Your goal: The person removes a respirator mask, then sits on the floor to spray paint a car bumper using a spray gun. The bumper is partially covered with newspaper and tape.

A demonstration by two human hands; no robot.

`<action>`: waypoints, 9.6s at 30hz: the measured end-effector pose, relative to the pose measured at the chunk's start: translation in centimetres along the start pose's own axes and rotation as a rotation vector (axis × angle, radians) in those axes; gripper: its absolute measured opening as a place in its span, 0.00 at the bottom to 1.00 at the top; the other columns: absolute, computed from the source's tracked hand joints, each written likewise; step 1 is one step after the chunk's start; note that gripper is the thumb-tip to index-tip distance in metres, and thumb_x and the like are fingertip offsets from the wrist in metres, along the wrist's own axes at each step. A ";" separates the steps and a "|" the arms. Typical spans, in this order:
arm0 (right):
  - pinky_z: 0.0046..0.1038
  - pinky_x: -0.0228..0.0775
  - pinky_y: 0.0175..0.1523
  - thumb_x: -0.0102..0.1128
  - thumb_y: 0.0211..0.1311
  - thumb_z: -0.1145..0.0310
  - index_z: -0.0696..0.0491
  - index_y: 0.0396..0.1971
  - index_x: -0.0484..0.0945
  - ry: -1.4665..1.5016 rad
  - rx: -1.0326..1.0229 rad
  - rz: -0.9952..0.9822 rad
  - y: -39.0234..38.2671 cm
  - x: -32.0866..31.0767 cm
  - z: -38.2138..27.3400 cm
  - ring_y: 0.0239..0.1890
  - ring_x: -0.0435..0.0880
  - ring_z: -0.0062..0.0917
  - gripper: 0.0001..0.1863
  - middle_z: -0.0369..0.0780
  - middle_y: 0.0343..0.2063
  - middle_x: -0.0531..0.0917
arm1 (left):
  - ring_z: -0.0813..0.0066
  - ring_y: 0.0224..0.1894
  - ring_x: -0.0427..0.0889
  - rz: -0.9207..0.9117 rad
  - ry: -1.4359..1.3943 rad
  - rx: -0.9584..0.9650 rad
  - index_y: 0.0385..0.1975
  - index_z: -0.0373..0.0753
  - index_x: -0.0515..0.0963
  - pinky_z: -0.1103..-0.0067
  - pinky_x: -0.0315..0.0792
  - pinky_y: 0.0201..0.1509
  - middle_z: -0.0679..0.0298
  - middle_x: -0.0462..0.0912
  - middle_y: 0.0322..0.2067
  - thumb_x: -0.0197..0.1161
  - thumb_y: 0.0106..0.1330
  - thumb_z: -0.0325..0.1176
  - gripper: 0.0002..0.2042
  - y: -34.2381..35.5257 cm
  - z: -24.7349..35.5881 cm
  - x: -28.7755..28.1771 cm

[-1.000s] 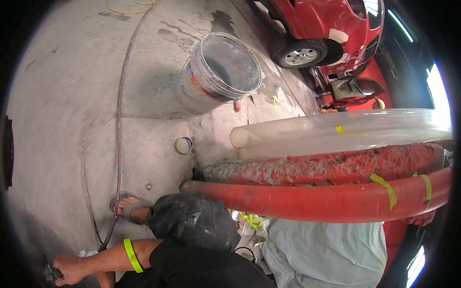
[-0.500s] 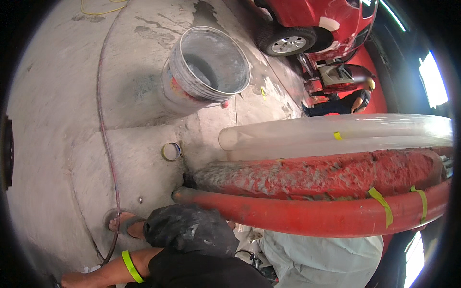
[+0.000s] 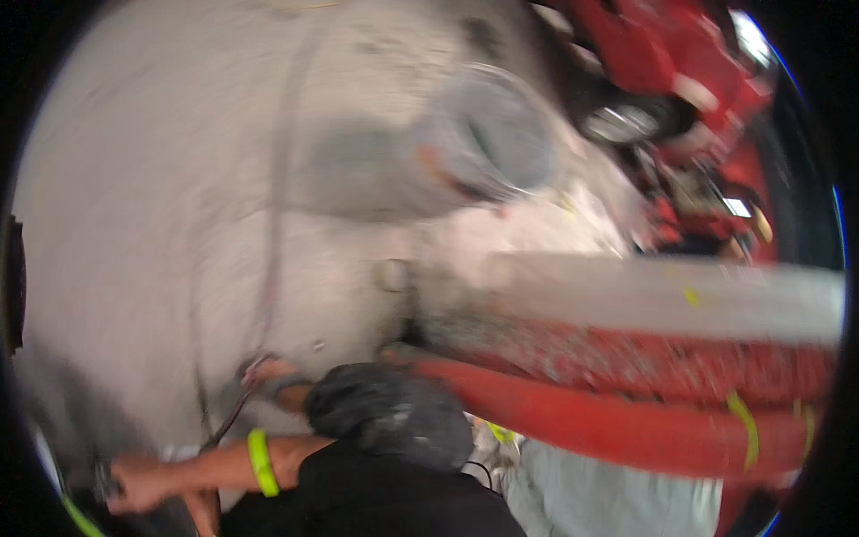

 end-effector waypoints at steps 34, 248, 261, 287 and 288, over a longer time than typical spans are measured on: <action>0.27 0.61 0.14 0.50 0.65 0.32 0.65 0.58 0.70 0.141 0.175 -0.350 -0.4 11.5 3.0 0.06 0.69 0.21 0.46 0.35 0.07 0.67 | 0.51 0.39 0.83 0.107 -0.149 -0.016 0.55 0.30 0.73 0.64 0.77 0.42 0.44 0.81 0.41 0.69 0.64 0.40 0.25 -9.7 -1.9 -0.8; 0.18 0.59 0.16 0.48 0.67 0.32 0.62 0.45 0.80 0.112 0.135 -0.246 1.1 6.7 0.5 0.12 0.75 0.19 0.40 0.41 0.29 0.83 | 0.49 0.45 0.81 0.143 -0.099 -0.024 0.54 0.36 0.73 0.61 0.75 0.49 0.51 0.81 0.41 0.63 0.66 0.37 0.19 -7.2 -1.6 1.2; 0.21 0.63 0.18 0.53 0.66 0.35 0.64 0.40 0.80 0.107 0.132 -0.254 0.6 7.6 1.0 0.13 0.76 0.19 0.38 0.40 0.27 0.82 | 0.49 0.44 0.82 0.085 -0.069 -0.053 0.54 0.36 0.74 0.61 0.75 0.50 0.51 0.82 0.41 0.64 0.65 0.39 0.20 -7.4 -1.5 1.6; 0.20 0.62 0.17 0.50 0.67 0.34 0.61 0.43 0.81 -0.019 0.065 -0.388 -0.9 10.6 1.0 0.13 0.76 0.19 0.38 0.39 0.30 0.83 | 0.47 0.43 0.83 0.030 -0.013 -0.047 0.51 0.35 0.73 0.60 0.73 0.51 0.48 0.82 0.39 0.66 0.63 0.41 0.21 -8.0 -2.0 2.9; 0.20 0.62 0.17 0.50 0.67 0.33 0.61 0.43 0.81 -0.022 0.062 -0.383 -0.8 10.6 0.9 0.13 0.77 0.19 0.38 0.39 0.29 0.83 | 0.47 0.43 0.83 0.020 -0.017 -0.049 0.51 0.35 0.73 0.60 0.73 0.50 0.48 0.82 0.39 0.66 0.63 0.41 0.21 -8.0 -2.0 2.8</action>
Point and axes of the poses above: each hand's wrist, its own y-axis towards the middle knuckle, its own x-axis out of the palm, z = x × y, the point moved 8 cm from there along y, towards the middle knuckle
